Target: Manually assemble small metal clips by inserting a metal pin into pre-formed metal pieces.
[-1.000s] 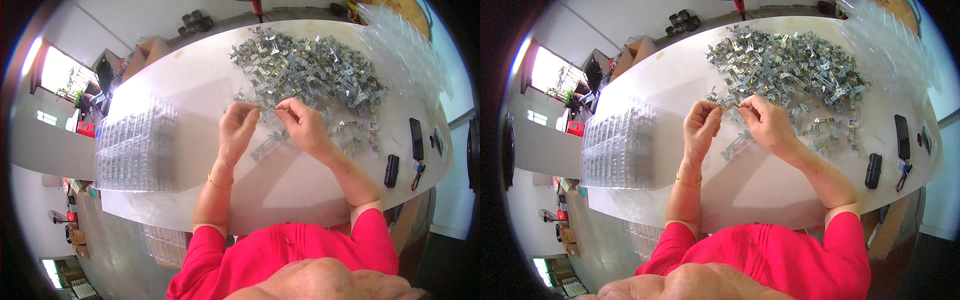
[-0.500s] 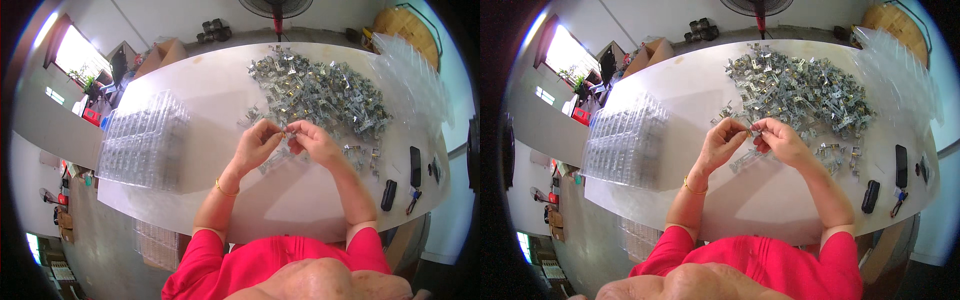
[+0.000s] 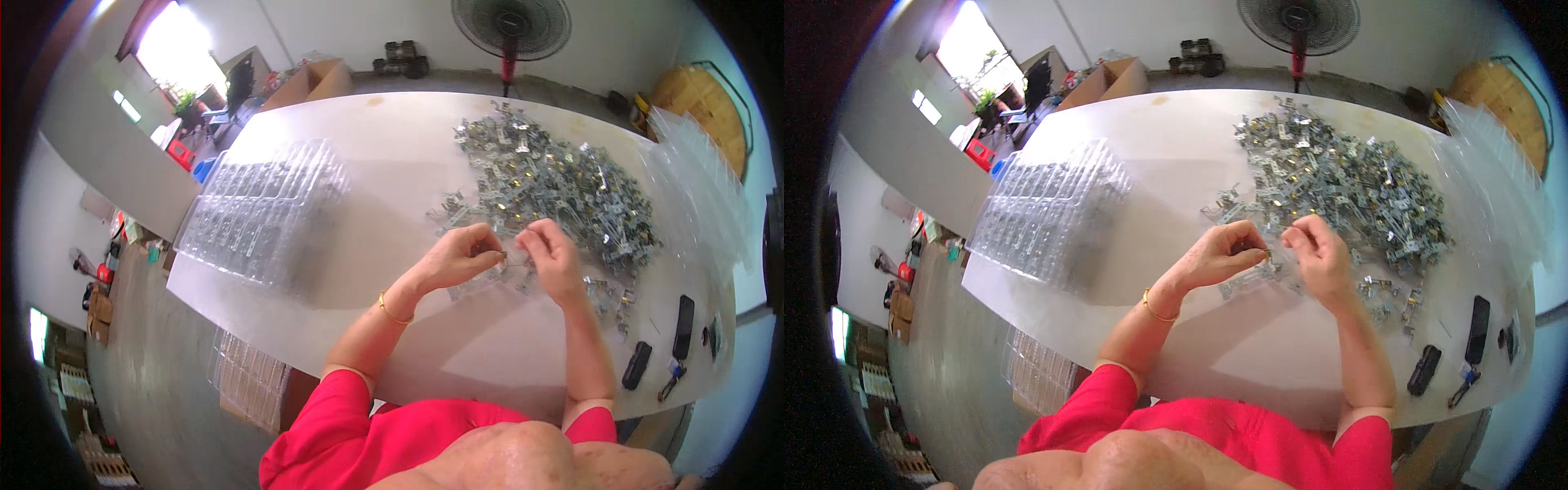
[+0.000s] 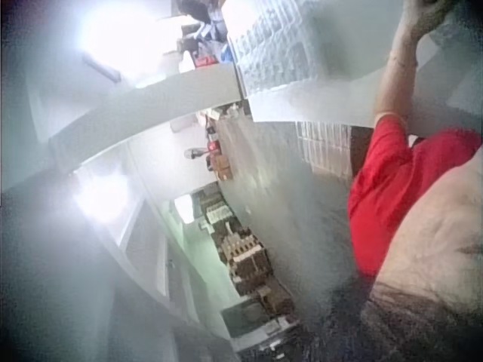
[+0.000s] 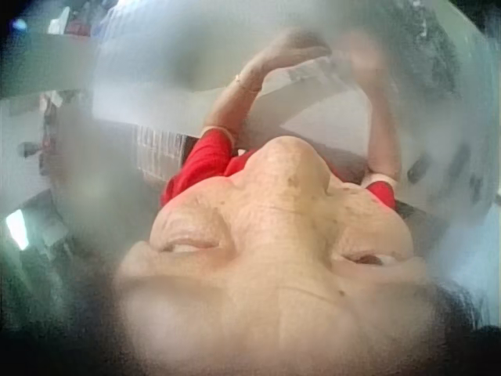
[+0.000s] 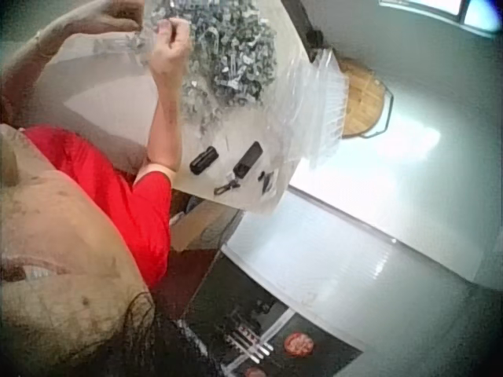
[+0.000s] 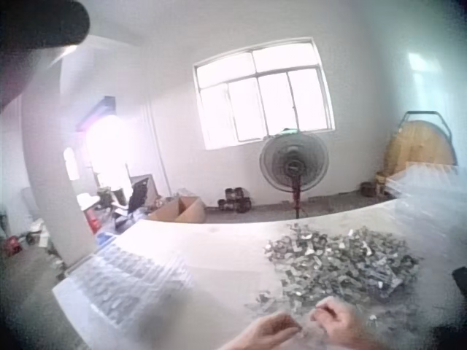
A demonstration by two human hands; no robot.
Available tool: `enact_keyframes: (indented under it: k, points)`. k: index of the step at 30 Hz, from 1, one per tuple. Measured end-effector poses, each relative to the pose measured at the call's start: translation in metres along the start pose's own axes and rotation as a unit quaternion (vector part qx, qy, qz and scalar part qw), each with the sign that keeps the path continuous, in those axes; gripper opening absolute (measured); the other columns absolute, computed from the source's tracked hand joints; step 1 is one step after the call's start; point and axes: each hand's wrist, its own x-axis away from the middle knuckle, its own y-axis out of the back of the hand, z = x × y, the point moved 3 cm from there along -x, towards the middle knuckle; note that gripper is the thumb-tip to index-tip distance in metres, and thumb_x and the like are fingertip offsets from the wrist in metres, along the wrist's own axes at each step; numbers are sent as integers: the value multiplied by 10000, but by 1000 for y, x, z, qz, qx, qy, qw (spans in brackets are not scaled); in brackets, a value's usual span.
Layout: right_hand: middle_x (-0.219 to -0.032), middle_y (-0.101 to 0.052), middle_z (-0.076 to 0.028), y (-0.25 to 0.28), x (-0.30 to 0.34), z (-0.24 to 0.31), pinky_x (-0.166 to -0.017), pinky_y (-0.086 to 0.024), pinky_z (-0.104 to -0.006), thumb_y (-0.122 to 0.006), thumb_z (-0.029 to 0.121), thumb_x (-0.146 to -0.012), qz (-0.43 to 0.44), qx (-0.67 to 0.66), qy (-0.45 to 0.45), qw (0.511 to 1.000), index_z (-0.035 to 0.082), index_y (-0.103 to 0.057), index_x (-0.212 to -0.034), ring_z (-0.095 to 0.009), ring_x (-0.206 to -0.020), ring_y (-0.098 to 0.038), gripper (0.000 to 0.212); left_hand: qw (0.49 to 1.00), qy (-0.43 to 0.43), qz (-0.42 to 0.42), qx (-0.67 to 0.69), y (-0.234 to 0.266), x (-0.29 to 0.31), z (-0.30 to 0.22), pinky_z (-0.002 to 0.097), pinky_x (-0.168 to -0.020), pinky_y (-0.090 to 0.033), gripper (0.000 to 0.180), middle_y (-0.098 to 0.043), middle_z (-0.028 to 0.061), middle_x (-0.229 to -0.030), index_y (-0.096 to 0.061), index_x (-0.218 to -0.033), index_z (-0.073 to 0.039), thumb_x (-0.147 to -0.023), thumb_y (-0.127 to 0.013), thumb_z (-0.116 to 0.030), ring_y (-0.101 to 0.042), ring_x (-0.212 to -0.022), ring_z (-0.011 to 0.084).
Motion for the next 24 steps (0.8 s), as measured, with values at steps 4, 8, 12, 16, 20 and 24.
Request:
enact_keyframes:
  k: [4,8,12,16,20,24]
  points:
    - [-1023,-652,-44,3,4,14,-772,-482,-235,-625,93,-988,50,-79,60,994,26,-609,-978,-74,-887,-578,70,999,-1,-37,40,6,-6,12,206,-532,-397,177,-604,-31,-772,-640,-928,-22,-932,-685,-194,-485,-640,19]
    - [-1059,-647,-63,-2,6,19,-762,-488,-258,-650,51,-956,94,33,133,986,22,-609,-972,-115,-900,-594,53,990,57,-34,121,7,-4,10,208,-475,-362,169,-565,-24,-713,-623,-927,-36,-935,-676,-196,-475,-573,33]
    - [-1005,-647,-84,-7,6,28,-752,-494,-271,-652,55,-953,101,69,164,979,20,-617,-985,-144,-872,-603,60,984,62,-13,167,9,-5,19,209,-456,-348,197,-553,-21,-687,-609,-919,-33,-950,-681,-214,-481,-549,34]
    - [-1006,-647,-87,-6,7,27,-746,-498,-272,-644,50,-958,91,54,188,976,13,-612,-991,-146,-855,-608,59,955,66,51,285,6,-6,22,258,-480,-450,404,-630,68,-768,-628,-1045,6,-1019,-567,-392,-583,-569,125]
    - [-1009,-648,-60,-3,8,19,-744,-512,-267,-599,68,-998,52,-62,132,988,5,-610,-993,-130,-829,-613,64,875,47,117,467,7,-6,16,358,-578,-566,583,-691,192,-951,-599,-1226,43,-1057,-414,-483,-690,-652,270]
    - [-981,-646,-29,3,2,16,-750,-532,-262,-583,131,-1026,-48,-152,25,987,8,-635,-1009,-95,-853,-622,134,917,-45,24,395,9,-13,24,410,-882,-549,561,-629,202,-1246,-504,-1379,41,-1044,-477,-408,-683,-1032,303]
